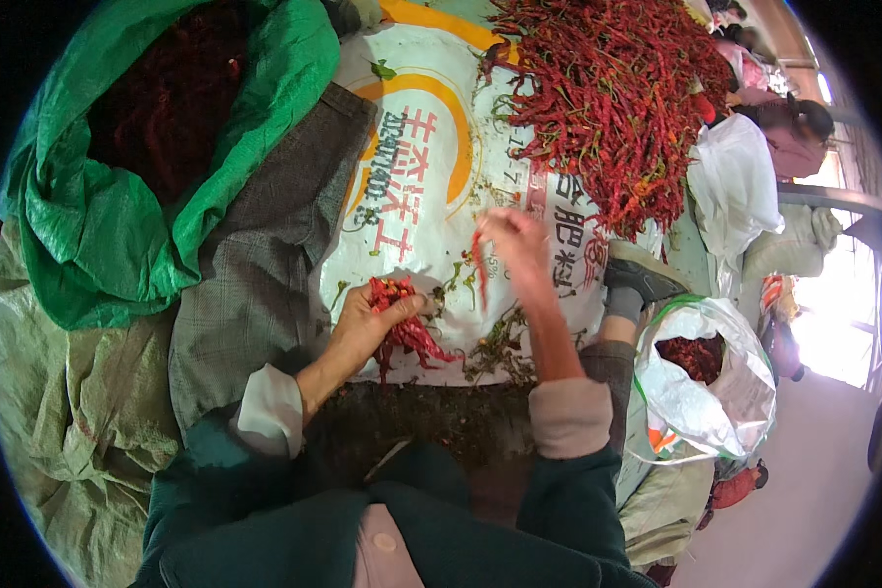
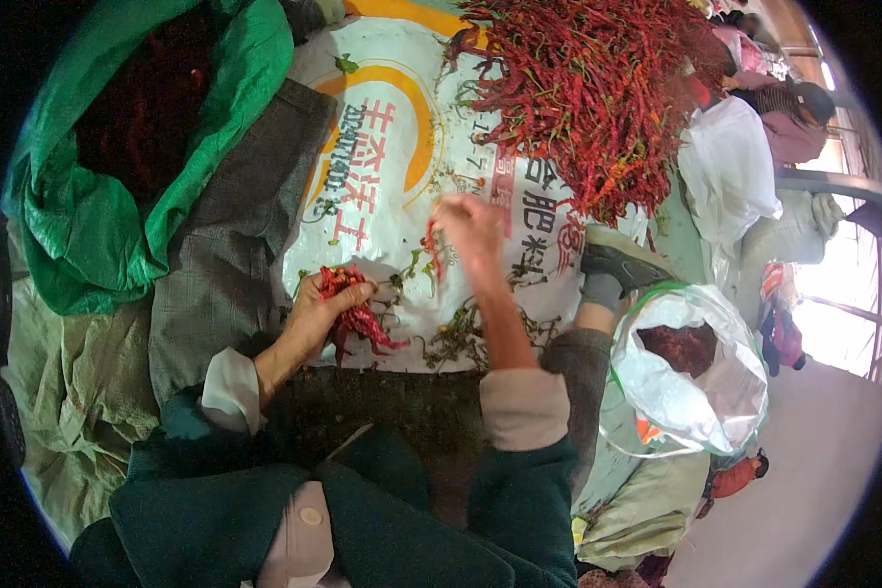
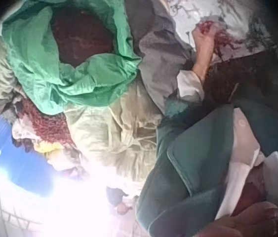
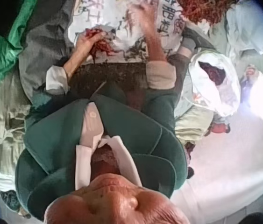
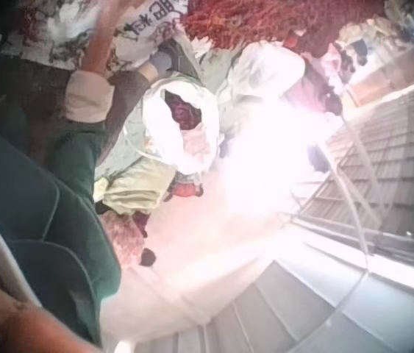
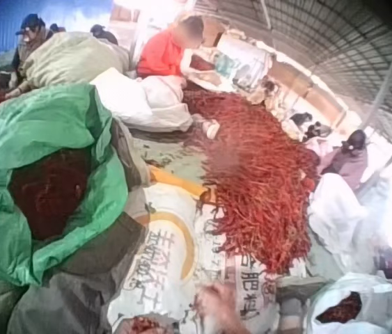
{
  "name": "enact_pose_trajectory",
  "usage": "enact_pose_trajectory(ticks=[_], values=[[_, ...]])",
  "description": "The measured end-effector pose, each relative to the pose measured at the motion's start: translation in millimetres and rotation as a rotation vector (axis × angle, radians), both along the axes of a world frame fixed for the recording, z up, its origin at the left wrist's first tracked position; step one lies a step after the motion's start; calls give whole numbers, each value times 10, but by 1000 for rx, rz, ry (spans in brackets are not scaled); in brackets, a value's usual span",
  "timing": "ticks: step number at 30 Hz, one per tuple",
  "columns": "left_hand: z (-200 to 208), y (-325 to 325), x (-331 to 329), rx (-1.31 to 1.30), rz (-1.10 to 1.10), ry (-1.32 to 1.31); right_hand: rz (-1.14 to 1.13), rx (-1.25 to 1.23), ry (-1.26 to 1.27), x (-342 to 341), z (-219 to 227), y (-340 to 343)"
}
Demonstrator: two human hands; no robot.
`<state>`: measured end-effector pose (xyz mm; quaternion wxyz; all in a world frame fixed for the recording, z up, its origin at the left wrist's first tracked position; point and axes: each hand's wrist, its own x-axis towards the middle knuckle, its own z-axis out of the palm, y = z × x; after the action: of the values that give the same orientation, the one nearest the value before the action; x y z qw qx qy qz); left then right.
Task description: The person sits on the floor and removes stems from red chili peppers by hand. They place the de-stemmed peppers into a green sack and discard the stems onto the floor.
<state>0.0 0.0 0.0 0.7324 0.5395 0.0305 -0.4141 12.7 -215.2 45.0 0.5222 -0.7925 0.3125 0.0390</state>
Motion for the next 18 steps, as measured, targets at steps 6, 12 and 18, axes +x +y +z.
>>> enact_pose_trajectory(ticks=[6, 12, 18], values=[[248, -71, -58, -117, -45, 113, 81, 106, -151, -552, 199, 550], [206, 9, -142, -89, -287, -91, 175, 93, -203, -759, 206, 715], [144, -17, -109, -271, -335, -1018, -140, 840, -63, -908, 202, 588]])
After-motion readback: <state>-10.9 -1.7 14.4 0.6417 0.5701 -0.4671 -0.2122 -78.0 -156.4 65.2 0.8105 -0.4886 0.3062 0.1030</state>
